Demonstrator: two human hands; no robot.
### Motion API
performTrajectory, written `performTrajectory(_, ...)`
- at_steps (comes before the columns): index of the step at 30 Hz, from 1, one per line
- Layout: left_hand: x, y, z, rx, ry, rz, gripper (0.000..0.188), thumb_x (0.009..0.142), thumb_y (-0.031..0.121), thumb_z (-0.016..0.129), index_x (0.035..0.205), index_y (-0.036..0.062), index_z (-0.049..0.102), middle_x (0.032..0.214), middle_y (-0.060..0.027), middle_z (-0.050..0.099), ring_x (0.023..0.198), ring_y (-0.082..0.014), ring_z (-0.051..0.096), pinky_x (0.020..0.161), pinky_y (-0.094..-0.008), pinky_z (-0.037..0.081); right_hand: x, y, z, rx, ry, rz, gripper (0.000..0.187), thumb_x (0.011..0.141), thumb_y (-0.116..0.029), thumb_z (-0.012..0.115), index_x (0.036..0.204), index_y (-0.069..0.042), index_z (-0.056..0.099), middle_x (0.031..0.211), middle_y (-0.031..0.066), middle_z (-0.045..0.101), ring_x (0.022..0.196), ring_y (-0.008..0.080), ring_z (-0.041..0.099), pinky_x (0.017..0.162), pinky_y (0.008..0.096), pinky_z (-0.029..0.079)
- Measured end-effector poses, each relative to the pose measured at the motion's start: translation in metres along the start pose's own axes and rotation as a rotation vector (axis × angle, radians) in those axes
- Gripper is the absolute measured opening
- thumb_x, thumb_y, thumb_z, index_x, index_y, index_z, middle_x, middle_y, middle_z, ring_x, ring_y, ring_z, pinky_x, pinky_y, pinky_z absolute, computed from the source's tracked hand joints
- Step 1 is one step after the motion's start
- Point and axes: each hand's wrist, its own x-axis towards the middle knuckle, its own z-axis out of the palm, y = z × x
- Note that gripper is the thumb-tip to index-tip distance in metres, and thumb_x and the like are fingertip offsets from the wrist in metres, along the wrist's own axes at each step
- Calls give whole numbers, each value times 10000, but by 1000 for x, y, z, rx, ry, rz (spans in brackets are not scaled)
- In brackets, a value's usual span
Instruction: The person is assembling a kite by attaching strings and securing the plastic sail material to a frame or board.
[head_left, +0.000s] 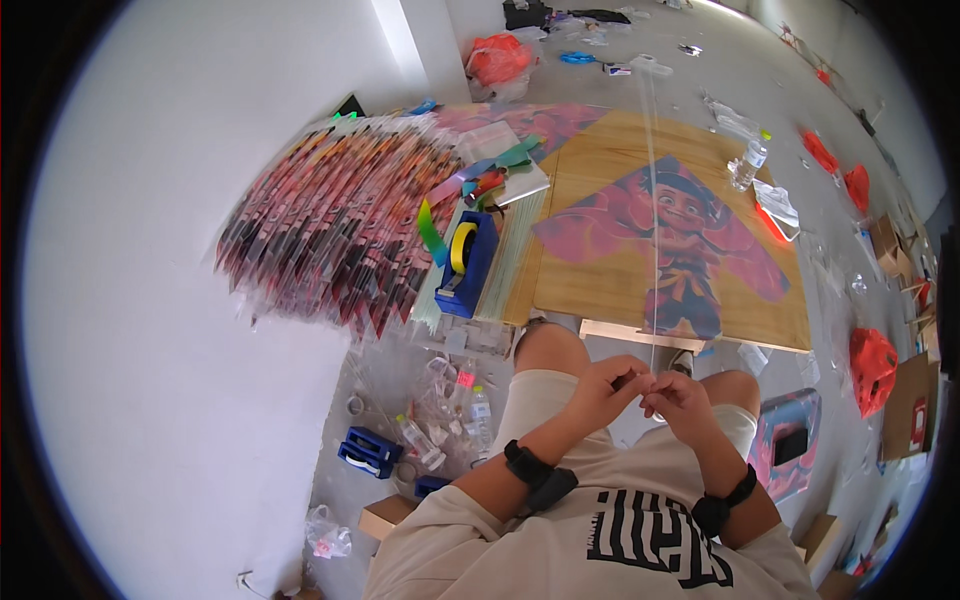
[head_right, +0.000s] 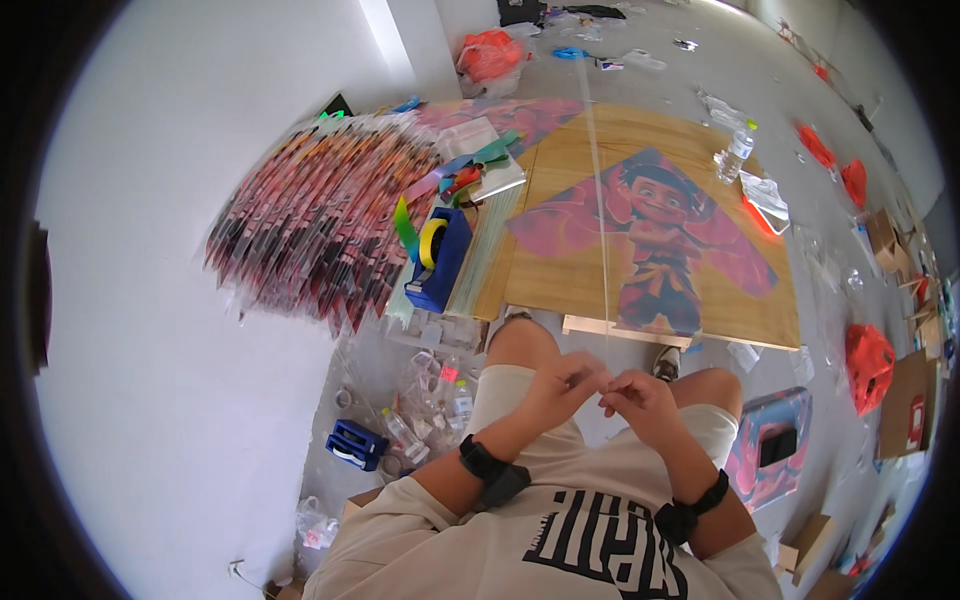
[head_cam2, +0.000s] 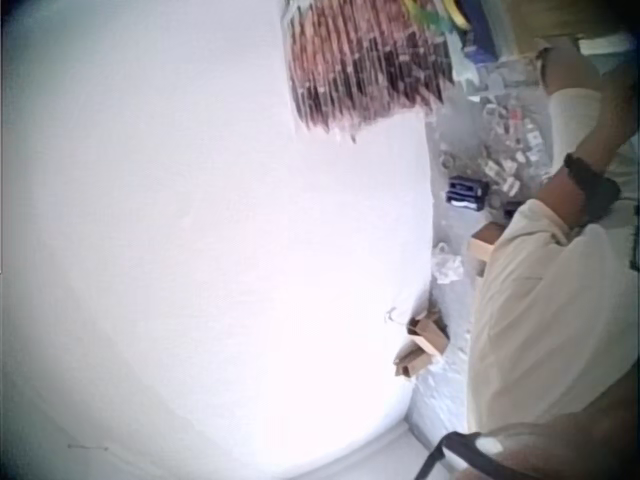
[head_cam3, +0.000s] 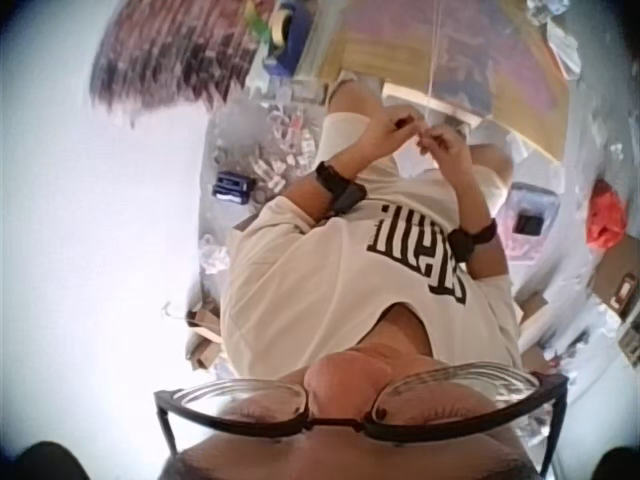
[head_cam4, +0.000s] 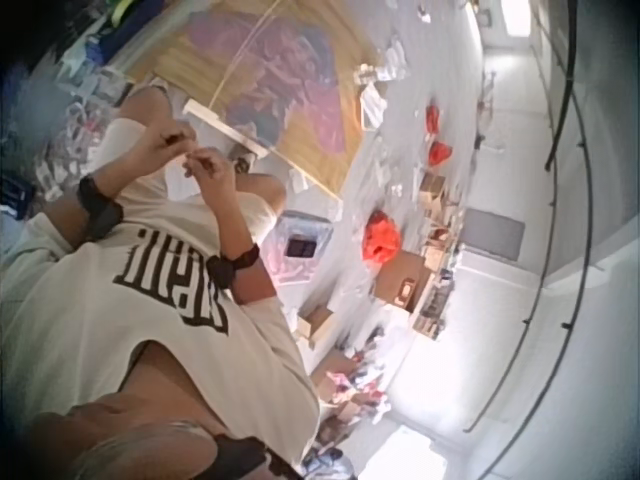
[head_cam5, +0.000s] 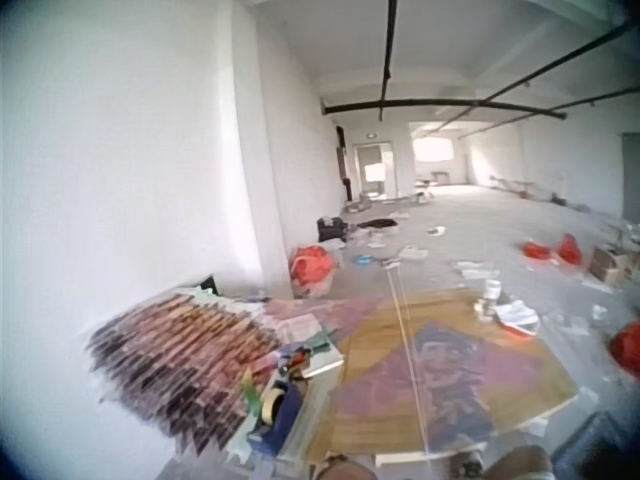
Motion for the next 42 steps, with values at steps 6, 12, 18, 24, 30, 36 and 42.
performTrajectory(6,-23,-52,-94,781,333,9,261,1054,283,639,1049,45,748,909,-173,741,808,-375,718,707,-464,545,-15,37,-34,-131,104,19,78,994,35,702,1052,6,657,938,80,707,830,156,697,768,280,574)
performTrajectory(12,-49,-61,-201,1418,346,-435,192,984,249,625,978,123,769,1032,-125,757,1037,-363,721,892,-574,508,-40,83,-67,-124,418,54,55,1011,-19,691,1061,-22,667,937,60,708,801,123,670,725,256,547)
performTrajectory(18,-22,-115,-238,1414,33,-638,222,968,275,649,1059,114,772,1140,-123,757,1149,-346,688,999,-645,444,-34,101,-58,-208,418,117,66,1019,-40,690,1083,-30,677,920,42,725,771,103,658,709,249,540)
performTrajectory(24,-14,-199,-269,1422,176,-633,282,928,270,669,1142,135,794,1240,-158,763,1156,-389,738,930,-520,592,-26,98,-60,-207,389,138,76,1028,-61,701,1093,-26,680,909,36,729,761,100,659,711,250,544)
performTrajectory(30,-7,-195,-273,1258,166,-636,301,933,281,682,1150,97,780,1187,-208,758,1130,-418,719,961,-528,576,-34,107,-63,-181,380,149,94,1035,-72,700,1111,-18,686,936,47,744,780,101,670,718,247,542)
performTrajectory(36,-15,-181,-273,1169,249,-412,211,862,189,675,988,95,815,1011,-201,778,1010,-412,743,900,-522,592,-38,93,-56,-250,388,162,88,1045,-92,698,1087,-18,678,946,40,733,808,98,661,731,250,541)
performTrajectory(42,-28,-154,-268,1159,269,-297,218,835,159,699,1004,92,821,995,-205,778,987,-411,744,901,-497,590,-40,80,-50,-300,383,147,153,1035,-129,717,1120,-2,703,937,55,760,793,106,685,733,265,558)
